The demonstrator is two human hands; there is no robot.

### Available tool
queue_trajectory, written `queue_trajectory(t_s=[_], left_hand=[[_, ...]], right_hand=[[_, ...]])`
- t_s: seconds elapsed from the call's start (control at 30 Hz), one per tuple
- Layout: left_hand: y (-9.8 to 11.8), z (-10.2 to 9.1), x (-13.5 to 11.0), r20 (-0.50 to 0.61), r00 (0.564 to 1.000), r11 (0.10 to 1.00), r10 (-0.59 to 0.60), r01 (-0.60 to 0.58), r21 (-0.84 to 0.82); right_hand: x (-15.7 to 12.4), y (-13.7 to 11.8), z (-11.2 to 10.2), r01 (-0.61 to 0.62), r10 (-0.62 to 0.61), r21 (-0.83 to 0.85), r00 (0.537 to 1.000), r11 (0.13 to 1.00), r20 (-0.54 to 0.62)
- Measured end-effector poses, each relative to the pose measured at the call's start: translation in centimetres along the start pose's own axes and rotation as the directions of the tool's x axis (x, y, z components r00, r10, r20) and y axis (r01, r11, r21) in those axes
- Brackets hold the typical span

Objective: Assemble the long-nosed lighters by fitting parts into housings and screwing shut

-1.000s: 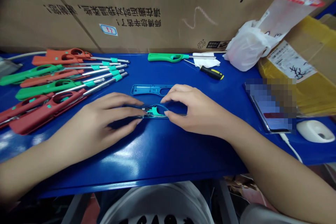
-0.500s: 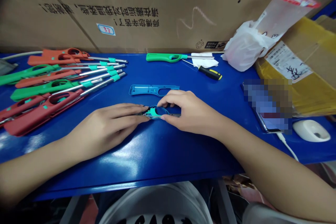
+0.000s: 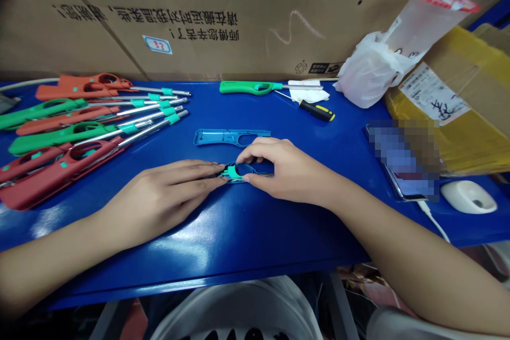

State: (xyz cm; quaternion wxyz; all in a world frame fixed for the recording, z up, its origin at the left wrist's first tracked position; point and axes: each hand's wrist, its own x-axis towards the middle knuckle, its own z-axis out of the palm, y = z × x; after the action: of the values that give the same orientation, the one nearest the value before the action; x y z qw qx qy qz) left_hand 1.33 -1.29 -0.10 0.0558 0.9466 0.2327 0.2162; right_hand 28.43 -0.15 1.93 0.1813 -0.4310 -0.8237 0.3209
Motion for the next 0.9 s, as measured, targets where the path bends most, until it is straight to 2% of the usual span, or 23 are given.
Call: queue_trajectory(t_s=[0.33,0.53,0.9], left_hand=[[0.11,-0.06,0.27,0.010,1.000,1.000,0.001,-0.001,0.023],[0.09,0.23,0.05,-0.023,0.999,0.999,-0.034,0.034,-0.008],[0.07,0.14,0.15,-0.007,1.000,1.000,-0.006,0.006,0.014]], right_hand=[[-0.25,-0.02,0.11,0.064,-0.066,-0.089,0.998,0.994,-0.015],[-0.34,-0.04,0.08,0.069,-0.071,-0.093,0.997,0.993,-0.018],[-0.27,-0.31,0.20,0.056,-0.058,-0.108,0.998,0.993,-0.013]])
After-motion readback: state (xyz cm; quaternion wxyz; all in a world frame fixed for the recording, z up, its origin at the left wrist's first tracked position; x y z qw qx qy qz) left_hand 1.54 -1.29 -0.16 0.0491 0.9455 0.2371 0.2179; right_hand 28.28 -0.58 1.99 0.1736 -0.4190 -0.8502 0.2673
